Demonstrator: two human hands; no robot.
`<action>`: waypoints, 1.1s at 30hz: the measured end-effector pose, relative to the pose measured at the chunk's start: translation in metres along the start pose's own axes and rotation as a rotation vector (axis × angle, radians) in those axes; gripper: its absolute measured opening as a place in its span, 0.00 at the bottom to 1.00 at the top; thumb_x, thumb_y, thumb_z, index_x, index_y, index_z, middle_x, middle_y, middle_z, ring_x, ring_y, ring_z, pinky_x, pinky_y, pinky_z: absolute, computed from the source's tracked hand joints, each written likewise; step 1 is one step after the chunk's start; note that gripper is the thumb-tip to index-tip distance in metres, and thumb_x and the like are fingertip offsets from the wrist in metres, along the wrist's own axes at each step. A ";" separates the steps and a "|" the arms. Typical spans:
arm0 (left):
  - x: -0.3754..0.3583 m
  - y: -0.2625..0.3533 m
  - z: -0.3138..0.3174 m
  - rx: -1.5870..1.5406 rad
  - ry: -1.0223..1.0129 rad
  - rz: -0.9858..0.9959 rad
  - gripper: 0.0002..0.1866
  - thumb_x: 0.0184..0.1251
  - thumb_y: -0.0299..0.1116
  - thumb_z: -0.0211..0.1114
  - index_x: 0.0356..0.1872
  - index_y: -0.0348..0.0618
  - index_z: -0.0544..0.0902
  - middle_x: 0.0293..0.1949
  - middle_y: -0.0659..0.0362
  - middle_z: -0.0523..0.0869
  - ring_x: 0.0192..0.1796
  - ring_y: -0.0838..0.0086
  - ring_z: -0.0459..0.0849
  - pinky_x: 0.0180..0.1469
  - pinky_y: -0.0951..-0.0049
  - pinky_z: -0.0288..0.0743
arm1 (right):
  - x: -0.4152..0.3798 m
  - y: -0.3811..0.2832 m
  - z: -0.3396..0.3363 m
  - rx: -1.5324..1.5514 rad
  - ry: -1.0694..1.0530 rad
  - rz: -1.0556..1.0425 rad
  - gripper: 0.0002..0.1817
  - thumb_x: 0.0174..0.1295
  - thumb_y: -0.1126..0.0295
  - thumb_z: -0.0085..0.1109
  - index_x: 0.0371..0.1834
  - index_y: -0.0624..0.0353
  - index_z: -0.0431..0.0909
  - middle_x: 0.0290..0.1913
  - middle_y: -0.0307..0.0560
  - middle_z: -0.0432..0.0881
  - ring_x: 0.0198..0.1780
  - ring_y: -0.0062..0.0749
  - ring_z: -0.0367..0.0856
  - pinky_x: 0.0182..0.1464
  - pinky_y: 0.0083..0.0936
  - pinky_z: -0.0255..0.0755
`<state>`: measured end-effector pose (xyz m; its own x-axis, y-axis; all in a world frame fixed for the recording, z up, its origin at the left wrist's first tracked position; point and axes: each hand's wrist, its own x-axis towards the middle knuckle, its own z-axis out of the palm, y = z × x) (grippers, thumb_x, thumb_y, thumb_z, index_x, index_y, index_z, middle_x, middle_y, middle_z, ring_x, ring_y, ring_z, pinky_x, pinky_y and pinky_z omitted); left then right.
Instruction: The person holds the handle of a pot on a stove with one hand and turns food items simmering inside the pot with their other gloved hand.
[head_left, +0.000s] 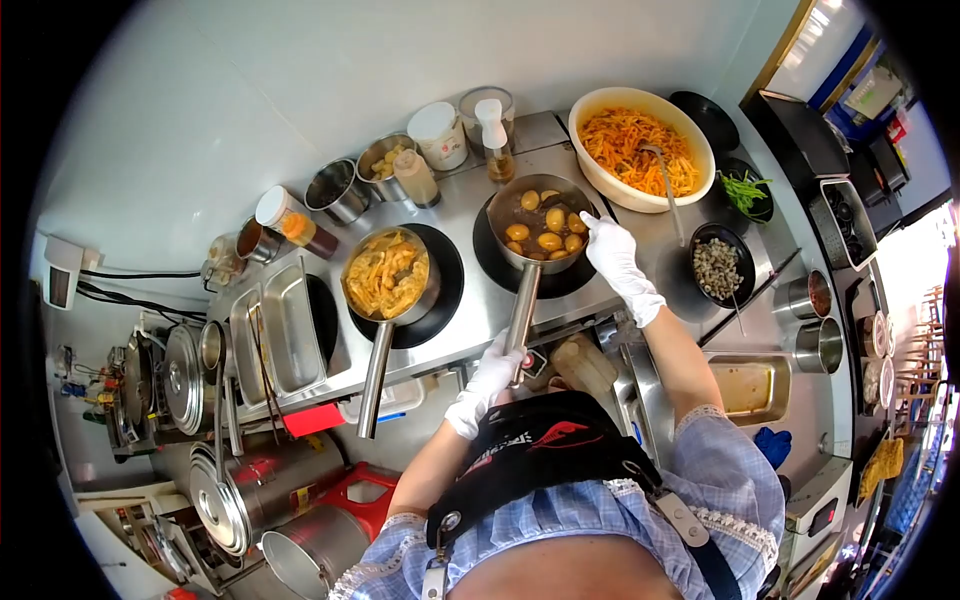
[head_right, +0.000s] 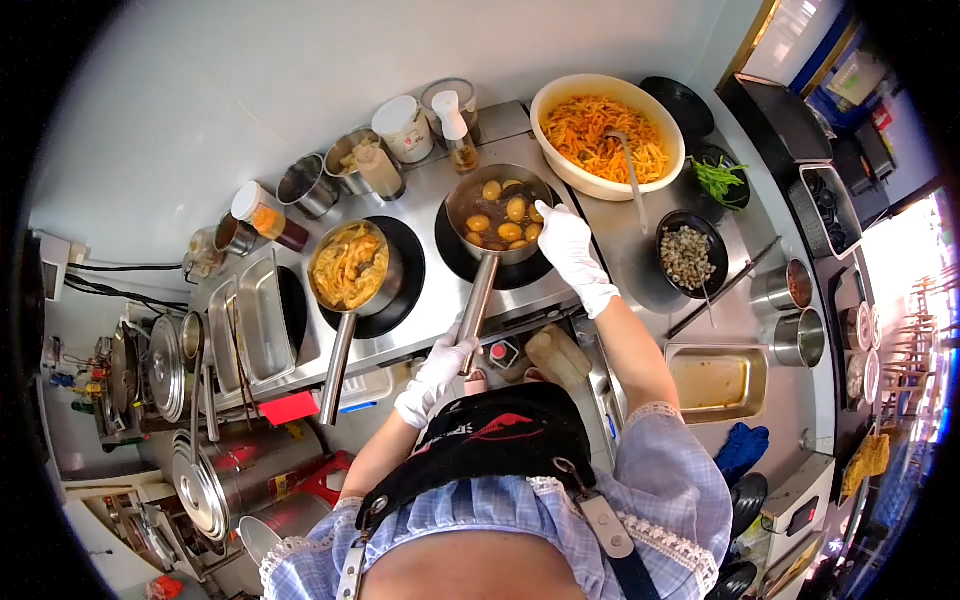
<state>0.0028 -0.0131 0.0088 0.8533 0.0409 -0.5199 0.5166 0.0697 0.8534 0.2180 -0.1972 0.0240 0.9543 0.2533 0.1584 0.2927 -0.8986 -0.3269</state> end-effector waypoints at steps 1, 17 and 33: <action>0.000 -0.001 -0.001 -0.006 -0.014 -0.003 0.21 0.64 0.32 0.55 0.58 0.37 0.68 0.27 0.62 0.80 0.25 0.81 0.74 0.25 0.82 0.69 | -0.002 0.003 -0.010 0.015 0.020 -0.034 0.17 0.57 0.70 0.47 0.49 0.44 0.78 0.34 0.50 0.78 0.36 0.46 0.79 0.37 0.38 0.73; 0.002 -0.005 -0.001 -0.061 -0.024 -0.038 0.27 0.65 0.32 0.56 0.64 0.39 0.62 0.27 0.61 0.79 0.21 0.81 0.74 0.22 0.82 0.69 | -0.015 0.000 -0.047 -0.061 -0.434 -0.121 0.17 0.52 0.72 0.51 0.44 0.46 0.81 0.40 0.51 0.81 0.45 0.44 0.79 0.48 0.35 0.72; 0.002 -0.004 0.002 0.004 0.020 0.039 0.23 0.63 0.31 0.55 0.60 0.38 0.66 0.27 0.62 0.80 0.22 0.81 0.74 0.23 0.82 0.68 | 0.003 -0.015 0.036 -0.008 -0.041 0.064 0.20 0.56 0.72 0.48 0.52 0.43 0.75 0.35 0.51 0.77 0.34 0.48 0.79 0.36 0.40 0.73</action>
<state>0.0027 -0.0151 0.0038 0.8711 0.0638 -0.4869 0.4833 0.0638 0.8731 0.2181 -0.1699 -0.0040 0.9728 0.2097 0.0987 0.2308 -0.9162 -0.3276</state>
